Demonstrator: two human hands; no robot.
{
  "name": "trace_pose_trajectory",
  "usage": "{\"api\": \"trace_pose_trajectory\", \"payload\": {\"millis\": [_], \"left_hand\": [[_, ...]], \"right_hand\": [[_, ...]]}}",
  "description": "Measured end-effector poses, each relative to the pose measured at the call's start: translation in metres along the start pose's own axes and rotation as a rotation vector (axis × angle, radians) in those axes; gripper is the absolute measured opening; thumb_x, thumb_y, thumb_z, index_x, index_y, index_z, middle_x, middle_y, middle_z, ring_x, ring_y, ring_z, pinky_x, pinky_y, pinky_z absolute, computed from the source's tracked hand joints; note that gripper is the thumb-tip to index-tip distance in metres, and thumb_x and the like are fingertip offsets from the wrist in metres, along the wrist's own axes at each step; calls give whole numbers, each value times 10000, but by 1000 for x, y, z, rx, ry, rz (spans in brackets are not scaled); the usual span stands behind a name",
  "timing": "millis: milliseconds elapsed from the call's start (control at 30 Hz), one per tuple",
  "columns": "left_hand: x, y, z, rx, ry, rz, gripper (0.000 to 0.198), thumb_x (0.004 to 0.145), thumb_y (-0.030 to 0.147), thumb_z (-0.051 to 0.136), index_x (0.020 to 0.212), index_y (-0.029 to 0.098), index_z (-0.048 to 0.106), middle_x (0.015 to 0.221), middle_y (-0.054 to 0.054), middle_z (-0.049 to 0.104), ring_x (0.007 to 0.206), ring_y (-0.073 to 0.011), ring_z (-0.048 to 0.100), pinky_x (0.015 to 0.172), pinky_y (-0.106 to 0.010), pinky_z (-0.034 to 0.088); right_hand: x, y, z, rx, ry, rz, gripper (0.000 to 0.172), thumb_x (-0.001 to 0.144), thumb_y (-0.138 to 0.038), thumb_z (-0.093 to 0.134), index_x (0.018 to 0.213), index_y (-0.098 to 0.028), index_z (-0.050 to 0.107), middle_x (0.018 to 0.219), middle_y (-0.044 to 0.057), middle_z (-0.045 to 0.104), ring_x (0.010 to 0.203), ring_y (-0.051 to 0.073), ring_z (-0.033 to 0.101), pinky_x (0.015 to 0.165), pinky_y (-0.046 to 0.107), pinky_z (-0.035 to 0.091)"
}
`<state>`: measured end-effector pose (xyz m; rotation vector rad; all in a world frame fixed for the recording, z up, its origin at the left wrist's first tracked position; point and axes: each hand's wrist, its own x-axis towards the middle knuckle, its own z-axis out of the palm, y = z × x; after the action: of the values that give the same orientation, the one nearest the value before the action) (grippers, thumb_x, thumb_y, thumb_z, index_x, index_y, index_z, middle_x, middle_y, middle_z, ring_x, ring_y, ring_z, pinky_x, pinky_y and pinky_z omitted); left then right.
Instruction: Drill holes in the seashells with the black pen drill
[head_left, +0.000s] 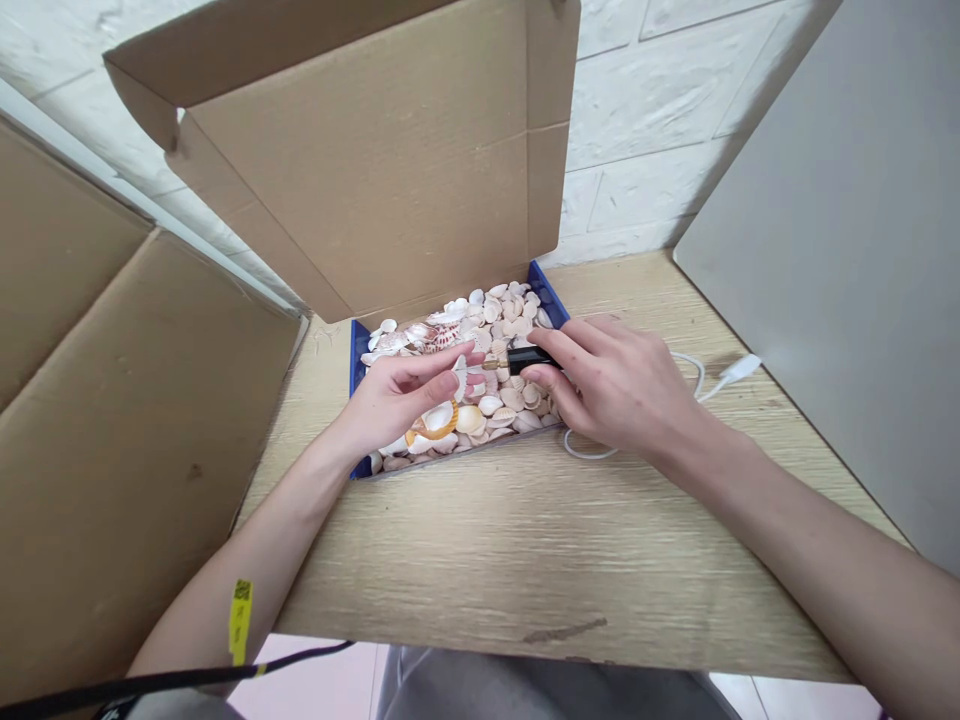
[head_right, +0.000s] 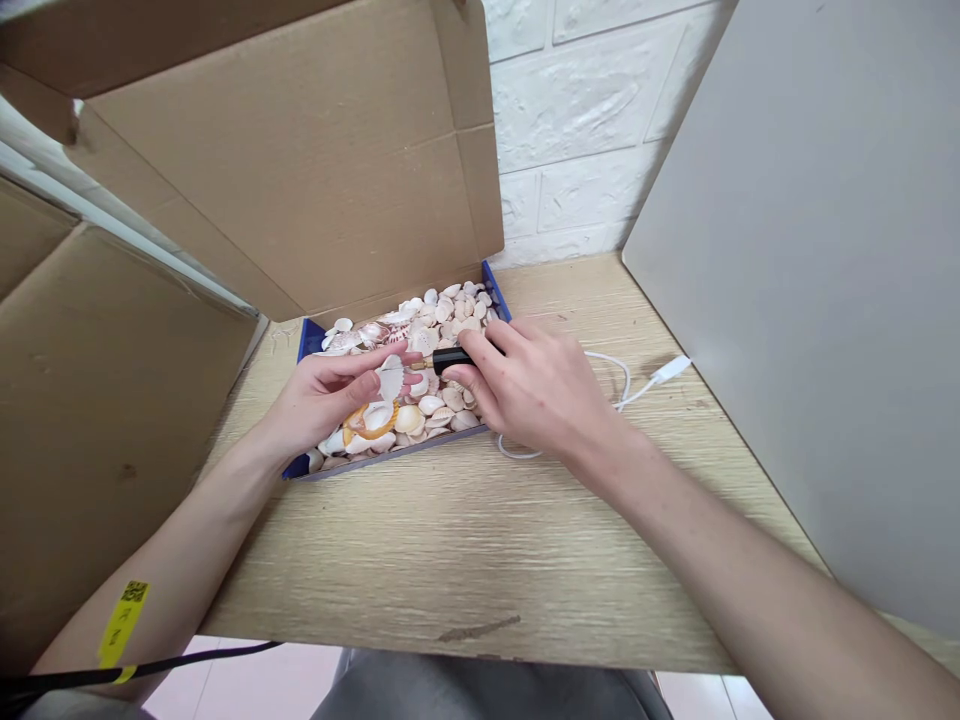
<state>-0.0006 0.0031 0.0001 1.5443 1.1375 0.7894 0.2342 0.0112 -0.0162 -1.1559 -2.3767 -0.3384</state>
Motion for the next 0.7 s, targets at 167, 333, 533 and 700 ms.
{"api": "trace_pose_trajectory", "payload": {"millis": [167, 333, 533, 700], "left_hand": [[1, -1, 0, -6, 11, -60, 433, 806, 399, 641, 1199, 219, 603, 1256, -86, 598, 1171, -250, 563, 995, -352, 444], [1, -1, 0, -3, 21, -78, 438, 794, 422, 647, 1189, 237, 610, 1246, -82, 605, 1155, -241, 575, 984, -342, 450], [1, -4, -3, -43, -28, -102, 424, 803, 405, 645, 1187, 228, 615, 1234, -84, 613, 1118, -237, 602, 928, -329, 489], [0, -8, -4, -192, -118, -132, 392, 812, 366, 646, 1182, 239, 623, 1109, -85, 692, 992, -218, 670, 821, -303, 543]], "right_hand": [[2, 4, -2, 5, 1, -61, 373, 924, -477, 391, 1040, -167, 564, 864, 53, 626, 767, 183, 547, 638, 292, 353], [4, 7, -3, -68, 33, -118, 216, 921, -344, 446, 1021, -177, 542, 828, 39, 617, 757, 184, 532, 654, 302, 384], [2, 5, -5, -101, 210, -129, 162, 892, -256, 487, 1032, -210, 553, 1002, 72, 636, 880, 204, 529, 737, 320, 418], [1, 6, -6, -66, 261, -132, 186, 884, -208, 480, 1044, -233, 572, 989, 54, 644, 874, 191, 534, 742, 324, 413]]}}
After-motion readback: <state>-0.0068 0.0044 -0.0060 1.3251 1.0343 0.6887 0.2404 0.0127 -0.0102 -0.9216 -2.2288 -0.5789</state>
